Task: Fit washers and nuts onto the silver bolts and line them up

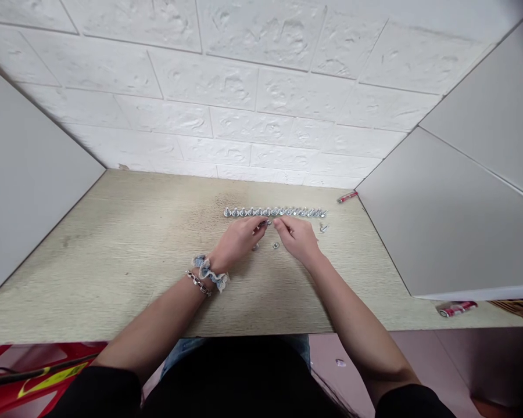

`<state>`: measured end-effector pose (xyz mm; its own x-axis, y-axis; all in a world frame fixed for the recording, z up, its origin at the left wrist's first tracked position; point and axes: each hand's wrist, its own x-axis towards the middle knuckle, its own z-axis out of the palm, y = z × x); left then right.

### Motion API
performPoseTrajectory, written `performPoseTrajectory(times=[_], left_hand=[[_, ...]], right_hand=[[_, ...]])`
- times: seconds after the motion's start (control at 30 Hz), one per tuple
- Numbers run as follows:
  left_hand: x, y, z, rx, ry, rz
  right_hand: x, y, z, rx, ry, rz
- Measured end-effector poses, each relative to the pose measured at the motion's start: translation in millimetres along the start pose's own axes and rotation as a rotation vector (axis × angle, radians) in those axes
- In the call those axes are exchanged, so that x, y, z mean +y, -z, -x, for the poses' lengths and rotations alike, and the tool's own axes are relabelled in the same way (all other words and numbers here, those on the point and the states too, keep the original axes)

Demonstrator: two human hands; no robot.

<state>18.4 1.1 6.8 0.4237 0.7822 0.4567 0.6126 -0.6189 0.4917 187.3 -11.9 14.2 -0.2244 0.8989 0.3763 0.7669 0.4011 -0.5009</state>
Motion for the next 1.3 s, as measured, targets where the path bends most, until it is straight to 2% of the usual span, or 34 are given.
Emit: performPoseTrajectory(times=[0.13, 0.23, 0.43, 0.63, 0.93, 1.1, 1.2, 1.3], left_hand=[[0.8, 1.1, -0.3, -0.006, 0.002, 0.000], [0.6, 1.0, -0.1, -0.006, -0.005, 0.003], [-1.7, -1.7, 1.2, -0.039, -0.035, 0.001], [0.1, -1.9, 1.2, -0.080, -0.023, -0.004], [-5.0, -3.4, 1.3, -0.001, -0.034, -0.070], [-1.5, -0.5, 0.6, -0.036, -0.046, -0.029], [0.7, 0.5, 0.5, -0.063, -0.019, -0.004], [1.7, 0.1, 0.5, -0.090, -0.006, 0.012]], right_hand=[[0.0, -3.5, -0.8, 0.005, 0.142, -0.021], [1.1, -6.6, -1.4, -0.009, 0.182, -0.005], [0.7, -5.1, -1.5, -0.035, 0.128, 0.009], [0.3, 0.9, 0.7, 0.075, -0.028, -0.013], [2.2, -4.4, -1.9, 0.017, 0.103, -0.009], [2.6, -5.6, -1.7, -0.017, 0.174, -0.009], [1.0, -4.6, -1.9, -0.050, 0.170, -0.010], [0.6, -3.5, -1.7, -0.068, 0.092, 0.013]])
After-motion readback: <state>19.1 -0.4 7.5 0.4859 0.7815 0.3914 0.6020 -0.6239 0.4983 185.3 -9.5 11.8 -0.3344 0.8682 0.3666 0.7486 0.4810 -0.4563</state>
